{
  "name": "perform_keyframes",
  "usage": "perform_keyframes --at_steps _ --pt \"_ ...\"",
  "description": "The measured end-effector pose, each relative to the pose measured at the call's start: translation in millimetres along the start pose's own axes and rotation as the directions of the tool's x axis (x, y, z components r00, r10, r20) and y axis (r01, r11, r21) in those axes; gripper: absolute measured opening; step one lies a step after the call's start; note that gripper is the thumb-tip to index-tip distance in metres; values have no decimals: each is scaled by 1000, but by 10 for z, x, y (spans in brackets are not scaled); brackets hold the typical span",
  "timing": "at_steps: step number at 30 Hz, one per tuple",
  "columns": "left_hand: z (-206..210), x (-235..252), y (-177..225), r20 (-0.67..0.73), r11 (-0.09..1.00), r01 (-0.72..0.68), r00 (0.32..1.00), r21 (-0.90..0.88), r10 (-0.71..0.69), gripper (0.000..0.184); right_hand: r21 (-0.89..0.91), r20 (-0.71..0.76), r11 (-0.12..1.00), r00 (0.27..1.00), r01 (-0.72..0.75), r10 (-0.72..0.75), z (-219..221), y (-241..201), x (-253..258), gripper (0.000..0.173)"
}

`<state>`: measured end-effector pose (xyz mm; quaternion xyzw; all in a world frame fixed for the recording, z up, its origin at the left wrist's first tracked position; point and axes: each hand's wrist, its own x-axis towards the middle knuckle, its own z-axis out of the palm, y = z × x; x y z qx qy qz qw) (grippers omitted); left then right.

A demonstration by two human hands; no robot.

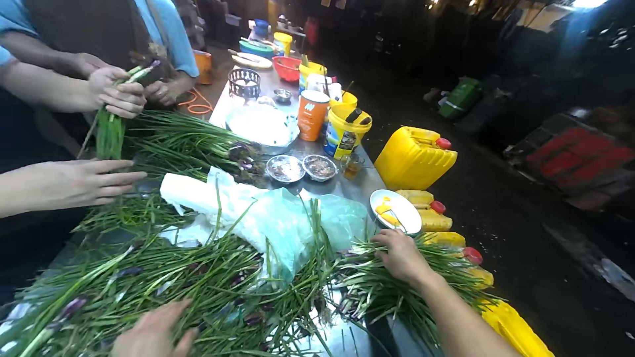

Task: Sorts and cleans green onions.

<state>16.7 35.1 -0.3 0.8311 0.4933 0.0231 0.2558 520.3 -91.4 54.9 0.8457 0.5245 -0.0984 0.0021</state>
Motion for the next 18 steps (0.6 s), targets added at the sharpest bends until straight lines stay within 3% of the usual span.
perform_keyframes --at_steps 2,5,7,10,12,15,18 --pt "130 -64 41 -32 993 -69 997 94 73 55 9 -118 996 989 94 -92 4 -31 -48 29" --pt "416 -115 11 22 970 -81 997 227 78 91 19 -334 954 901 298 -275 202 -312 -176 26" --pt "632 -82 -62 74 958 -51 997 284 31 101 66 -361 902 853 428 -378 414 -657 -351 26" --pt "802 -10 -185 -106 943 -80 987 323 120 58 188 -234 814 830 550 -506 829 -1198 -641 28" --pt "736 51 -216 -146 949 -41 985 312 91 36 254 -83 799 836 544 -543 1073 -1464 -767 32" --pt "492 104 -245 -54 972 126 992 197 -117 39 226 121 866 870 445 -479 1321 -1670 -882 42" --pt "280 162 -298 -94 982 186 978 -13 -187 54 117 165 935 921 336 -352 1464 -1686 -945 55"
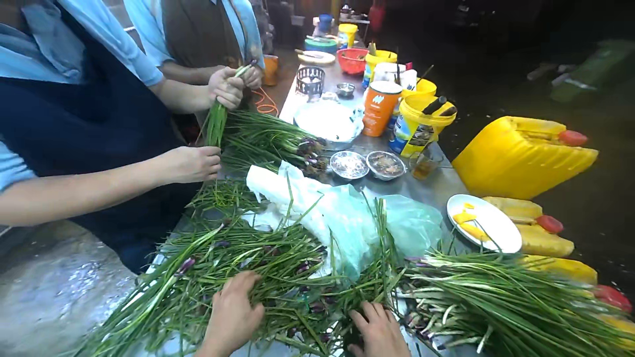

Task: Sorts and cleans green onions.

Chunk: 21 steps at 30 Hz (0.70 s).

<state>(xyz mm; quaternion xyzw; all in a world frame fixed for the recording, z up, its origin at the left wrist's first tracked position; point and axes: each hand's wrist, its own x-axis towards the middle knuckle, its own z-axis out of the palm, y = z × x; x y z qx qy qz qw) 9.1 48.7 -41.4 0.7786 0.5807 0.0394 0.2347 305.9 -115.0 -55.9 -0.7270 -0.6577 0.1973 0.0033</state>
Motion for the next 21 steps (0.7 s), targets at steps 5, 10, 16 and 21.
perform_keyframes --at_steps 5,10,16,21 --pt "-3 239 256 77 984 -16 997 180 2 86 -19 -133 997 988 -76 73 137 201 -70 38" --pt "245 437 220 8 926 -153 987 344 160 38 24 -130 999 991 -36 39 191 360 -152 23" --pt "-457 558 -53 -42 998 -3 999 -69 0 26 90 -186 996 982 -17 34 213 398 -274 26" --pt "-1074 549 -185 -60 957 110 990 -270 -130 22 115 -229 993 973 3 23 230 362 -324 31"
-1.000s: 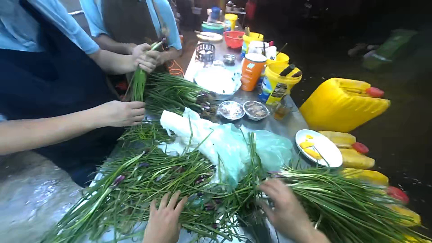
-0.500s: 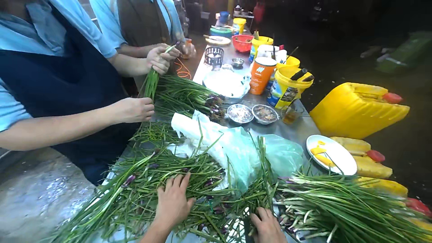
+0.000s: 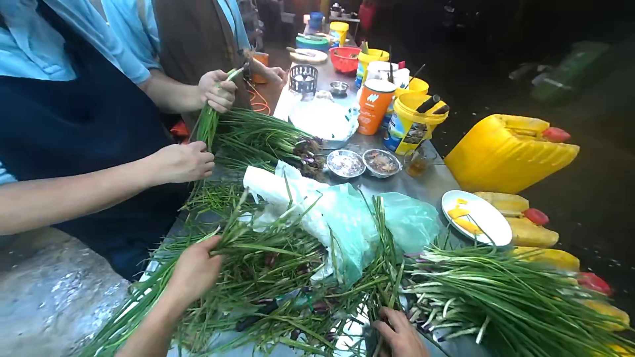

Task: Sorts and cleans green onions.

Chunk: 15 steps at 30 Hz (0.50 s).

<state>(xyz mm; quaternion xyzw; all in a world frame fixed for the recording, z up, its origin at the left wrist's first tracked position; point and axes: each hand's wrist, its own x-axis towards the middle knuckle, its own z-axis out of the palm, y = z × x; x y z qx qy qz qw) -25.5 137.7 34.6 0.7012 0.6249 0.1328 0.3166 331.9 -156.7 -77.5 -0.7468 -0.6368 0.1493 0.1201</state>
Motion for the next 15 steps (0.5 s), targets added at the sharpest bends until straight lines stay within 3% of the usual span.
perform_keyframes --at_steps 3,7,12,14,15 --pt "-168 -48 46 -25 989 -15 1000 -145 11 18 39 -26 999 999 21 -20 -38 -57 -20 33" --pt "-199 -136 139 -66 958 -50 997 -282 33 29 54 -103 996 992 73 -67 -36 -132 -9 33" --pt "208 -355 330 -200 933 -188 971 -307 130 19 78 -97 994 993 82 -74 -11 -275 9 33" --pt "521 -472 370 -35 949 -240 971 -205 238 29 86 -72 993 995 75 -69 11 -353 7 34" --pt "649 -526 380 153 958 -271 947 -91 282 47 85 -57 994 996 72 -67 21 -392 6 34"
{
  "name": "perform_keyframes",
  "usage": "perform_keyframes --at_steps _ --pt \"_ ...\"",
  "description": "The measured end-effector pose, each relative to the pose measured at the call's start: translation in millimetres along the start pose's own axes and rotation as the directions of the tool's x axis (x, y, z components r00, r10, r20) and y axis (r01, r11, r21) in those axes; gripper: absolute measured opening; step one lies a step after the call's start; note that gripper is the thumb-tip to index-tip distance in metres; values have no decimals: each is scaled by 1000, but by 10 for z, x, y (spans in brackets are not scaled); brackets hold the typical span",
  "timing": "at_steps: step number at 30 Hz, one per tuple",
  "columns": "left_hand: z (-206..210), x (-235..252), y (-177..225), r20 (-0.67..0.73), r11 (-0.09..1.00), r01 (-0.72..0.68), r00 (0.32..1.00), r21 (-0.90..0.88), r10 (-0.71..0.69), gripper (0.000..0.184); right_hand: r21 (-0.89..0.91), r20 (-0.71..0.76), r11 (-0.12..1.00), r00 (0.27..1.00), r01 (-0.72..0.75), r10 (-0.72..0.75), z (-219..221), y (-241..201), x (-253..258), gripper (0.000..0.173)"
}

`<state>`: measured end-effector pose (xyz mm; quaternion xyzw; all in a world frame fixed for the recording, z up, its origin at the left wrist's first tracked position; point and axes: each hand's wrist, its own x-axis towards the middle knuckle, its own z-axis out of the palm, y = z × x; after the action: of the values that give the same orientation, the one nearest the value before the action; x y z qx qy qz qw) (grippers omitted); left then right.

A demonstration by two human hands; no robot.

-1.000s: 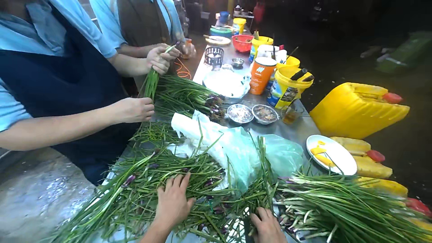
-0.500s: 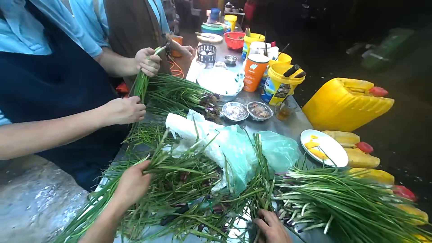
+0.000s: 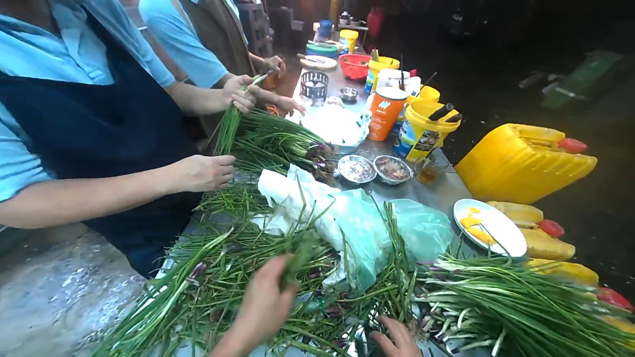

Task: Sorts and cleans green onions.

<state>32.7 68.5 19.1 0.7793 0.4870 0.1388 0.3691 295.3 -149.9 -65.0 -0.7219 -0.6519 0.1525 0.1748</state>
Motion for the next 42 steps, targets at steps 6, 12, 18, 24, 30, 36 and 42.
perform_keyframes --at_steps 6,12,18,24,30,36,42 --pt "439 -160 -254 180 994 35 982 107 -54 85 -35 43 998 998 -51 52 50 -103 -105 38" --pt "94 223 -573 -120 970 92 991 224 -66 41 -47 48 995 994 -92 94 98 -127 -223 37" --pt "443 692 -565 -21 824 -64 996 563 92 33 -73 41 994 996 -75 78 117 -251 -188 35" --pt "442 369 -308 -391 828 -306 769 471 506 29 -17 -63 988 986 -156 155 -8 -224 -244 34" --pt "1285 -188 -27 -75 759 -378 871 530 486 33 9 -50 999 998 -47 48 -5 -157 -171 32" --pt "1189 -429 -79 -124 841 -284 917 461 378 30 37 31 999 999 -27 25 40 -15 19 31" --pt "1169 -277 78 -94 758 -385 860 526 501 26 261 0 952 986 -162 168 6 145 56 19"
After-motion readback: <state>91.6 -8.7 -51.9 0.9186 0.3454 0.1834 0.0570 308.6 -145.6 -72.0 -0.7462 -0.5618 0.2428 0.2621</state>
